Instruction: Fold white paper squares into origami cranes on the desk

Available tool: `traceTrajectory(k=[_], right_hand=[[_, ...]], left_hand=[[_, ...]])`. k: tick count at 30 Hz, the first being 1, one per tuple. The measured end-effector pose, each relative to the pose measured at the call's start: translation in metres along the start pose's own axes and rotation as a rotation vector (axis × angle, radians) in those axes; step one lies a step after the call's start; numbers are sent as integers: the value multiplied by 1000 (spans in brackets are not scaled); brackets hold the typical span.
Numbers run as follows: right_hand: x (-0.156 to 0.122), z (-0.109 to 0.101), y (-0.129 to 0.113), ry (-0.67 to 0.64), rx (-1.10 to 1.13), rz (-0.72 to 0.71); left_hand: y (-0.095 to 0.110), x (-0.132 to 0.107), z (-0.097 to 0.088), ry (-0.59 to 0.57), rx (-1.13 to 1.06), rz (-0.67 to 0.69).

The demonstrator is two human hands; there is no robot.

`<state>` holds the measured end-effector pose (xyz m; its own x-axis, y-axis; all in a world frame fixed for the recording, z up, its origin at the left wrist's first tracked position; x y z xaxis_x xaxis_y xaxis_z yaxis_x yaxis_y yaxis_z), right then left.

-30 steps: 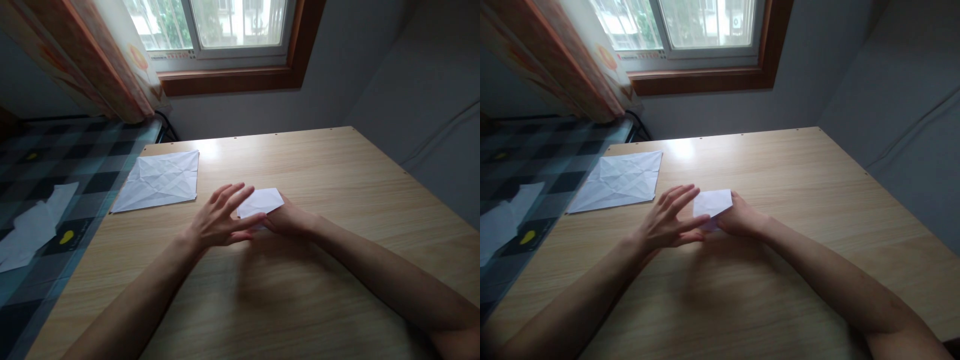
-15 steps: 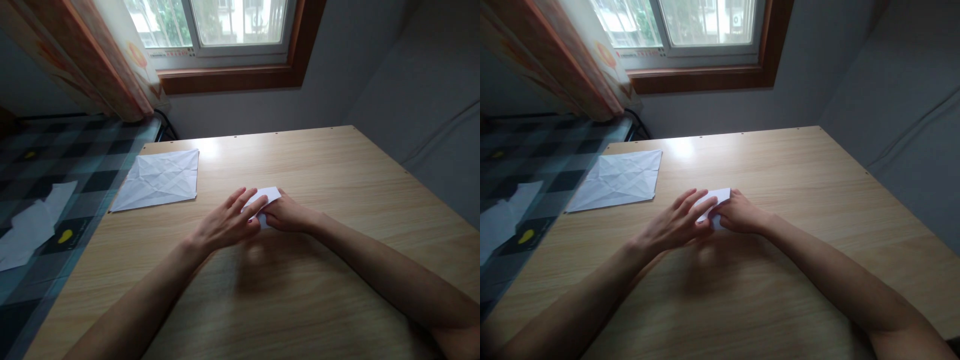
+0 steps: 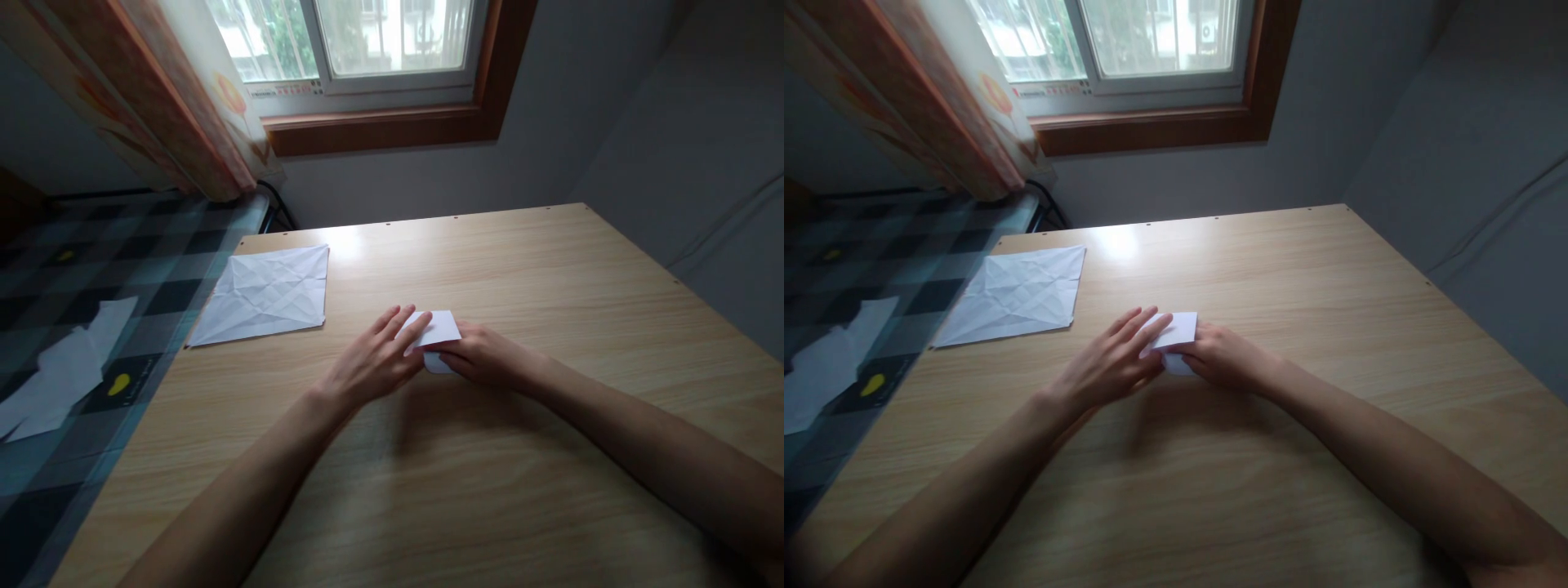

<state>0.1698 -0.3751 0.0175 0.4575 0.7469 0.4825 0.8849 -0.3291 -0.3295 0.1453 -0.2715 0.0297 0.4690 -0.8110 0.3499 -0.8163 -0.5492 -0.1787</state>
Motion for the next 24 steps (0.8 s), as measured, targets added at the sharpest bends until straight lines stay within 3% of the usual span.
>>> traceTrajectory(k=[6, 15, 24], right_hand=[[-23, -9, -12, 93, -187, -106], [-30, -15, -27, 132, -145, -177], [-19, -4, -35, 0, -277, -119]], left_hand=[[-10, 2, 6, 50, -81, -64], [-16, 7, 12, 11, -101, -195], [-24, 3, 14, 73, -156, -274]])
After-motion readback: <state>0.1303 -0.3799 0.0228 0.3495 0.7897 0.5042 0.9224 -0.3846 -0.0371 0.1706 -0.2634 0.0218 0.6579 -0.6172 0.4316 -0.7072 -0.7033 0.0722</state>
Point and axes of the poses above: each hand's wrist, its own x-axis towards the middle knuckle, its own z-axis out of the palm, y = z × x, the point moved 8 cm from there along x, towards the middle knuckle, and after that the axes turned 4 degrees about y, right-handed, at the moved point
